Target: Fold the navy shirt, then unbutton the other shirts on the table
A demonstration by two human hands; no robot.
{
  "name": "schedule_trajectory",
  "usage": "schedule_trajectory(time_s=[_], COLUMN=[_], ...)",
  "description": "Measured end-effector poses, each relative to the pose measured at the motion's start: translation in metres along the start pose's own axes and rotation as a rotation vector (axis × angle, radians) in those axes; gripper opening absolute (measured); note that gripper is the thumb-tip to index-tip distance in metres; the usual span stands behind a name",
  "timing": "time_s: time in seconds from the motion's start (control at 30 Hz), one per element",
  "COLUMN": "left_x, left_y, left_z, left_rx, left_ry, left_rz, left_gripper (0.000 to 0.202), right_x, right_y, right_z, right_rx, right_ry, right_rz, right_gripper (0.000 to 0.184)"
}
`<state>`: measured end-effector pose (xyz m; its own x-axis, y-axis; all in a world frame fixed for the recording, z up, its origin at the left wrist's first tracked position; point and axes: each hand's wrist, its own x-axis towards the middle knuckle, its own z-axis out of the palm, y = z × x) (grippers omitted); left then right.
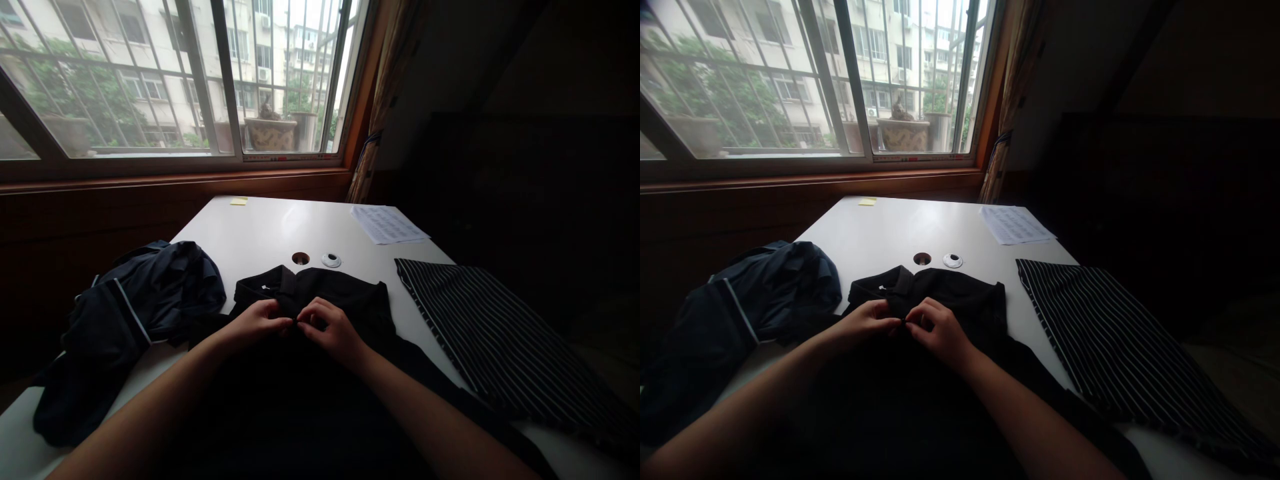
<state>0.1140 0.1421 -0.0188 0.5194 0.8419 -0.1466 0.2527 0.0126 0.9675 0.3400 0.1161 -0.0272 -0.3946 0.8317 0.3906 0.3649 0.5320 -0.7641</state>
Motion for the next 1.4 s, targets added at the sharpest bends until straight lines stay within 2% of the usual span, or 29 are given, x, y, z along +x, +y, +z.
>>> schedule_trajectory(time_s=[0.23, 0.4, 0.57, 1.03, 1.4], left_x=[-0.0008, -0.0032, -0.0043, -0.0018, -0.0001], left_y=[-0.0002, 0.0006, 0.0008, -0.0047, -0.0052], left_z=[0.0001, -0.0021, -0.0030, -0.0036, -0.0044], left_rx=[0.002, -0.118, -0.158, -0.052, 0.021], left_ry=[0.033, -0.048, -0.066, -0.081, -0.077], left_rz=[-0.028, -0.020, -0.040, 0.013, 0.045], left_gripper=[0.036, 0.033, 0.034, 0.037, 0.032], right_x=[-0.0003, 0.0002, 0.0023, 0.0048, 0.0041], right_y=[0.0024, 0.0026, 0.0017, -0.0016, -0.0062], right_z=[0.0011, 0.0004, -0.0014, -0.0022, 0.0039], right_rx=[-0.019, 0.004, 0.031, 0.102, 0.109], right_ry=[0.000, 0.000, -0.025, -0.082, -0.045], right_rz=[0.004, 0.039, 0.080, 0.255, 0.350], right_gripper=[0.009, 0.009, 0.010, 0.013, 0.010])
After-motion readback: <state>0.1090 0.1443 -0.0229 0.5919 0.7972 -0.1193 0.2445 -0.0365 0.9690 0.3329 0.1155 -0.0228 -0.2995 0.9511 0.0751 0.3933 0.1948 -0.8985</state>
